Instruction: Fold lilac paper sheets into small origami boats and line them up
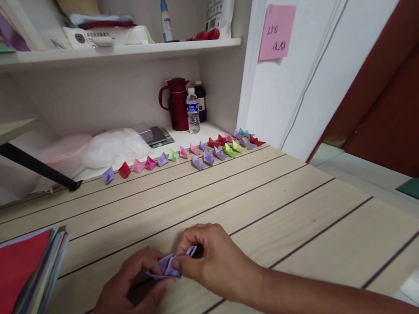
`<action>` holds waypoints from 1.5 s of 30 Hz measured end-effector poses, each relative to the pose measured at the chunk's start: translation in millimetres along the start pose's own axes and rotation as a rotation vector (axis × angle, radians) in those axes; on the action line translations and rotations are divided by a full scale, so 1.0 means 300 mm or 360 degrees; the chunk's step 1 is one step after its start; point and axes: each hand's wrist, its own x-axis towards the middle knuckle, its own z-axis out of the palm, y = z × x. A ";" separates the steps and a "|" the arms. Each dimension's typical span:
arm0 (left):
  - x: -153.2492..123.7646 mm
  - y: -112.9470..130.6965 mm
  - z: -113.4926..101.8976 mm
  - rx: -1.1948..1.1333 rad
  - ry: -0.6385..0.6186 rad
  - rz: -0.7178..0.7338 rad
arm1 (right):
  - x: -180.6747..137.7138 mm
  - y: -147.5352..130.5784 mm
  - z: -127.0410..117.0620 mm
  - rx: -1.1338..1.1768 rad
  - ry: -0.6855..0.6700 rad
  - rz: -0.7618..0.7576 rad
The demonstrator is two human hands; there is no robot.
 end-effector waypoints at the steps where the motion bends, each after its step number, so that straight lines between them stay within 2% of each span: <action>1: -0.001 0.001 -0.001 -0.0009 0.0003 -0.0018 | 0.000 -0.001 0.000 -0.0002 -0.0010 -0.0004; 12: -0.001 0.029 -0.006 -0.0104 -0.0024 -0.0079 | -0.001 -0.017 -0.002 0.0044 -0.0084 -0.0080; 21: 0.005 0.040 -0.012 -0.0260 -0.0047 -0.0142 | 0.006 -0.026 -0.035 -0.0145 -0.0281 -0.0426; 25: 0.013 0.031 -0.018 -0.0338 -0.0067 -0.0184 | 0.000 -0.010 -0.030 -0.0214 -0.0206 -0.0324; 29: 0.018 0.009 -0.026 -0.0242 -0.0029 -0.0196 | -0.014 0.014 -0.016 -0.0261 -0.0111 -0.0290; 32: 0.019 -0.002 -0.028 -0.0213 0.0011 -0.0181 | -0.027 0.020 -0.014 -0.0238 -0.0059 -0.0392; 36: 0.016 -0.007 -0.020 -0.0241 0.0013 -0.0132 | -0.027 0.010 -0.020 -0.0314 -0.0073 -0.0725; 38: 0.012 -0.008 -0.012 -0.0228 0.0044 -0.0108 | -0.022 0.006 -0.022 -0.0372 -0.0093 -0.0799; 45: -0.003 -0.008 0.007 -0.0171 0.0134 -0.0062 | -0.014 0.035 -0.012 -0.0485 -0.0005 -0.0667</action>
